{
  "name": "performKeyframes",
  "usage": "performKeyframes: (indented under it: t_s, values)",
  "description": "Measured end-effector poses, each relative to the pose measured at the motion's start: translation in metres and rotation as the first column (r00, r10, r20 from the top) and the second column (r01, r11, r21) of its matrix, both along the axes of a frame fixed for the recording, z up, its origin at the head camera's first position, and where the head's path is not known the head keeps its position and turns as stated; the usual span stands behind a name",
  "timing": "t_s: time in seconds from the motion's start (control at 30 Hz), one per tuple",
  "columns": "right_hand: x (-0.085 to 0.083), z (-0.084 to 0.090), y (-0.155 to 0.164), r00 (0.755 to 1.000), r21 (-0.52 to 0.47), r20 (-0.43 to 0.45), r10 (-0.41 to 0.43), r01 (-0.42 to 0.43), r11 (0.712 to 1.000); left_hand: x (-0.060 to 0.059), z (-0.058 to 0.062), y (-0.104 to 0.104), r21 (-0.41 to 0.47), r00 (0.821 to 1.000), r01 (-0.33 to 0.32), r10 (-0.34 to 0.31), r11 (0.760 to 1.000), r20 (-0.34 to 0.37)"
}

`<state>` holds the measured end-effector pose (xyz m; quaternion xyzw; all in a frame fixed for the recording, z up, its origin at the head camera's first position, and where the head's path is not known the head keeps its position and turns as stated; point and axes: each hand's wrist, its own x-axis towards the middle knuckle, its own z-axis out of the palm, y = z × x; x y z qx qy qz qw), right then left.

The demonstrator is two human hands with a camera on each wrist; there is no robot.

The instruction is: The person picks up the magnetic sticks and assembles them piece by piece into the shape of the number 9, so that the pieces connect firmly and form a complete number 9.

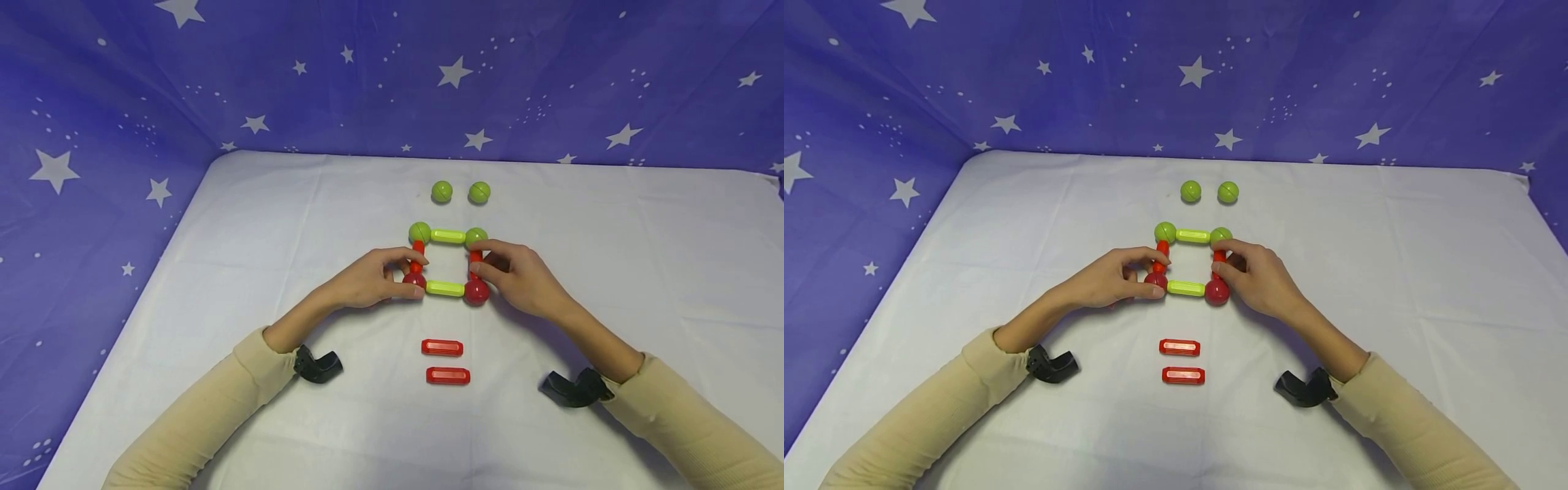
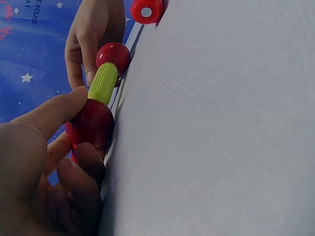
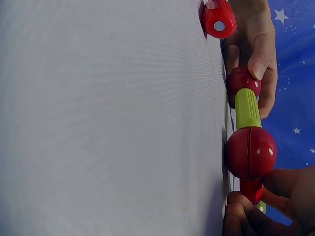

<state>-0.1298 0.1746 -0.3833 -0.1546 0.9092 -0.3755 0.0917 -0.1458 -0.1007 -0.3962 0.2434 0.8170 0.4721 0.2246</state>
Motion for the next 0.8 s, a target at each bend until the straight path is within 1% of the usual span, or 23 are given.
performKeyframes:
  t_s: [0.27,0.53,0.8]
  values:
    - [-0.0005,-0.0007,-0.0003,1.0,0.004,0.003,-0.003,0.003,1.0,-0.0007,-0.0012,0.0002,-0.005,1.0,-0.002,0.002,1.0,0.0]
    - [0.0021,-0.0009,0.0016,1.0,-0.008,0.002,-0.006,0.006,1.0,0.0003,-0.0011,0.0009,0.009,1.0,0.003,-0.003,1.0,0.005]
    - [0.0051,0.0026,0.0016,1.0,-0.009,0.008,-0.009,0.009,1.0,-0.0001,0.0,0.0006,0.003,1.0,0.002,-0.002,1.0,-0.002]
